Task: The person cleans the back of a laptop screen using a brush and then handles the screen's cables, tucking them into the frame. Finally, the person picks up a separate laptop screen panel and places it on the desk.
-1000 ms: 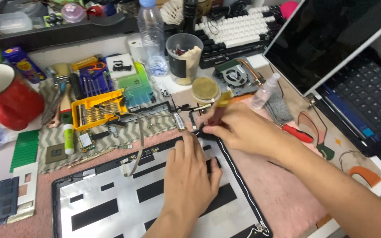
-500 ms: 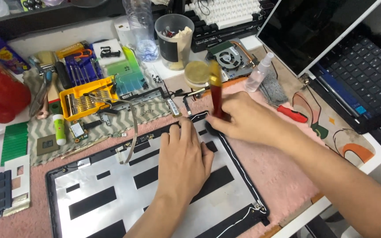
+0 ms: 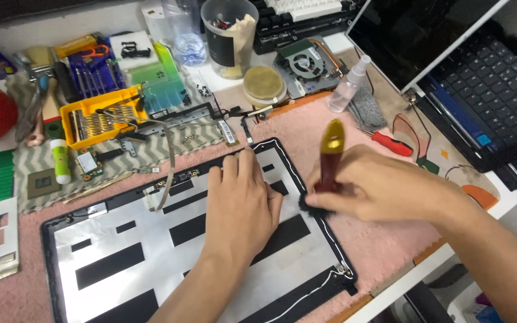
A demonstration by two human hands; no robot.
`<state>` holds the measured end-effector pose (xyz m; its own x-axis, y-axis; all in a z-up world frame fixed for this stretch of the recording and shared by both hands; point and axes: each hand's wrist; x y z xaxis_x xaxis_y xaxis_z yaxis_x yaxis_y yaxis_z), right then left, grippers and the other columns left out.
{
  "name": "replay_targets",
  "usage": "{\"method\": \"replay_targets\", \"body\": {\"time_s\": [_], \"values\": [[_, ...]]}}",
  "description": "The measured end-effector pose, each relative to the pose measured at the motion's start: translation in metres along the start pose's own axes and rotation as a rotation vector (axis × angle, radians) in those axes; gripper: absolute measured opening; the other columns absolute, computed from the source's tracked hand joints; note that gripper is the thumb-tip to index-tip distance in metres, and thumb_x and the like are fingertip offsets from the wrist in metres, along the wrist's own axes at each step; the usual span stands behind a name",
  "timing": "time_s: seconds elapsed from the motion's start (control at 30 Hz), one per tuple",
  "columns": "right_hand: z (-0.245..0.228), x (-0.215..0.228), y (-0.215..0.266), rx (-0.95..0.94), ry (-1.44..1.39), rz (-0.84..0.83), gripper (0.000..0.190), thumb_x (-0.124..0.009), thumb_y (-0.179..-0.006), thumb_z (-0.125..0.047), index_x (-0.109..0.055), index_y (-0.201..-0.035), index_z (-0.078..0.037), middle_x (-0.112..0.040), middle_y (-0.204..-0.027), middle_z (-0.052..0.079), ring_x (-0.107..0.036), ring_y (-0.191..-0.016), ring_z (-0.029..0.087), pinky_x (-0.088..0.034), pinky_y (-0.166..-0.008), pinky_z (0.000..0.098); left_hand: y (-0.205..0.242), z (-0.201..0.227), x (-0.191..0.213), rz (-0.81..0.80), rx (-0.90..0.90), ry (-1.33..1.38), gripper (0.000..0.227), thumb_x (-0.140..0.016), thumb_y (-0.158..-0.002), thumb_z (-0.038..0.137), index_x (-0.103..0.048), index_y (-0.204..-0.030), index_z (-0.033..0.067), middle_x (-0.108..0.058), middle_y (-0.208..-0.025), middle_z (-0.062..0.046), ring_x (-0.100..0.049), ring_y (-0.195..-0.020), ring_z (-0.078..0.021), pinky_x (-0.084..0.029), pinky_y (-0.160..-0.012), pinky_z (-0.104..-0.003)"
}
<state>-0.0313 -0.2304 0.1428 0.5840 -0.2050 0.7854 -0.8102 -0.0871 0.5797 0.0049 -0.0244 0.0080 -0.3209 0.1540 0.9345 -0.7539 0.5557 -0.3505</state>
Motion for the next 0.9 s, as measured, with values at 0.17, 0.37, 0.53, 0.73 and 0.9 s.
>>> {"method": "replay_targets", "body": {"time_s": [0.17,0.37,0.53,0.73,0.9], "values": [[0.030,-0.019,0.000,0.258,-0.157,0.234,0.027,-0.069,-0.108,-0.046,-0.086,-0.117,-0.026,-0.086,-0.115,-0.011,-0.085,-0.099,0.006,-0.071,-0.092,0.0254,0.001,0.000,-0.002,0.033,-0.006,-0.004,0.044,-0.056,-0.107,0.041,-0.075,-0.123,0.0048,-0.058,-0.112,-0.009,-0.053,-0.093,-0.0311,-0.044,-0.080,-0.046],[0.034,-0.020,-0.017,0.701,-0.236,0.413,0.018,-0.074,-0.108,-0.011,-0.078,-0.125,-0.015,-0.078,-0.119,0.001,-0.080,-0.102,0.014,-0.074,-0.093,0.0272,0.003,0.000,-0.002,0.068,-0.011,-0.017,0.041,-0.055,-0.107,0.037,-0.074,-0.121,0.0040,-0.058,-0.111,-0.010,-0.052,-0.091,-0.0316,-0.042,-0.079,-0.046],[0.032,-0.003,-0.001,0.720,-0.194,0.116,0.016,-0.071,-0.110,-0.025,-0.083,-0.114,-0.016,-0.080,-0.100,-0.003,-0.073,-0.081,0.010,-0.068,-0.075,0.0239,0.005,-0.001,0.002,0.080,-0.005,-0.106,0.065,-0.051,-0.111,0.039,-0.066,-0.157,-0.0046,-0.059,-0.115,-0.008,-0.056,-0.100,-0.0318,-0.048,-0.104,-0.048],[0.016,-0.002,-0.002,0.313,-0.225,0.105,0.020,-0.062,-0.100,-0.021,-0.080,-0.109,-0.025,-0.084,-0.111,-0.006,-0.076,-0.079,0.006,-0.066,-0.063,0.0212,0.004,-0.001,0.002,0.076,-0.008,-0.111,0.057,-0.055,-0.108,0.039,-0.069,-0.146,-0.0007,-0.058,-0.118,-0.009,-0.056,-0.106,-0.0337,-0.046,-0.111,-0.050],[0.011,-0.013,-0.001,0.090,0.012,-0.008,0.027,-0.065,-0.110,-0.050,-0.067,-0.130,-0.033,-0.078,-0.093,-0.005,-0.074,-0.077,0.010,-0.065,-0.064,0.0272,0.005,-0.001,0.002,0.086,-0.007,-0.051,0.035,-0.057,-0.108,0.035,-0.072,-0.120,0.0056,-0.056,-0.111,-0.009,-0.055,-0.100,-0.0333,-0.047,-0.109,-0.050]]}}
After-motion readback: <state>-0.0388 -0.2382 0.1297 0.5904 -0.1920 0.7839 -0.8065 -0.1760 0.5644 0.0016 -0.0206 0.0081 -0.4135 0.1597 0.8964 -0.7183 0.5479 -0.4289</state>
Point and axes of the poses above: each hand's wrist, its own y-axis away from the middle knuckle, its own x-axis out of the back of the hand, z = x × y
